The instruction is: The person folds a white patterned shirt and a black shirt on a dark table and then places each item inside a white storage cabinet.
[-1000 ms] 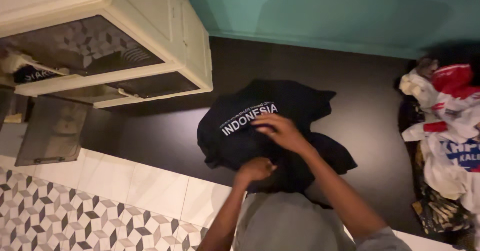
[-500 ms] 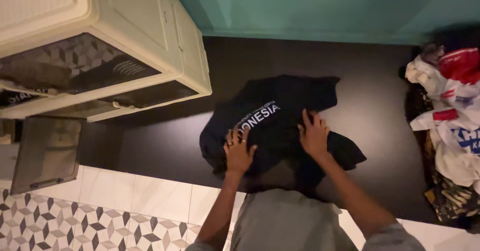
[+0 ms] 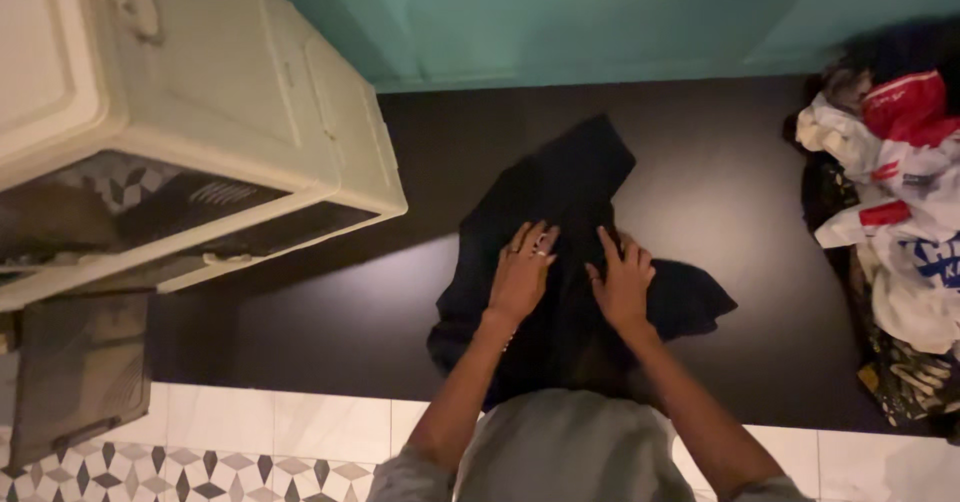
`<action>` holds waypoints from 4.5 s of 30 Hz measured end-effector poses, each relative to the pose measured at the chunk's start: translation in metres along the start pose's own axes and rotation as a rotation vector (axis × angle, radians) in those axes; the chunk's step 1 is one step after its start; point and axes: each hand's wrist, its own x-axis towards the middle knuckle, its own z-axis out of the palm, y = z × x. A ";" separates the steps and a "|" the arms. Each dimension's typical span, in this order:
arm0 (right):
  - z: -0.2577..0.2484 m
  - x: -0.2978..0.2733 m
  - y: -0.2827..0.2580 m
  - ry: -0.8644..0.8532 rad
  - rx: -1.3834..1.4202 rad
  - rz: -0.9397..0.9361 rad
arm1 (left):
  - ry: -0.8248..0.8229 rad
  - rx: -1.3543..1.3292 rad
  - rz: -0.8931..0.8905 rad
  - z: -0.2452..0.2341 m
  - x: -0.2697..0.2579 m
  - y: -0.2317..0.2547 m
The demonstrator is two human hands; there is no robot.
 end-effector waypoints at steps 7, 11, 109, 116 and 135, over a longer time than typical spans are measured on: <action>-0.014 0.005 0.045 -0.453 -0.070 0.226 | -0.199 0.294 0.002 0.015 0.050 -0.038; -0.001 0.012 0.100 -0.785 -0.222 0.065 | -0.169 0.338 -0.115 0.009 0.046 -0.069; -0.047 0.141 0.150 0.010 -0.025 -0.057 | -0.118 0.395 -0.334 -0.029 0.127 -0.091; -0.050 0.033 0.135 0.450 -0.077 0.249 | 0.030 0.090 -0.197 0.000 0.011 0.008; -0.082 -0.038 0.228 -0.253 0.686 0.746 | 0.226 0.138 -0.380 0.041 -0.097 0.013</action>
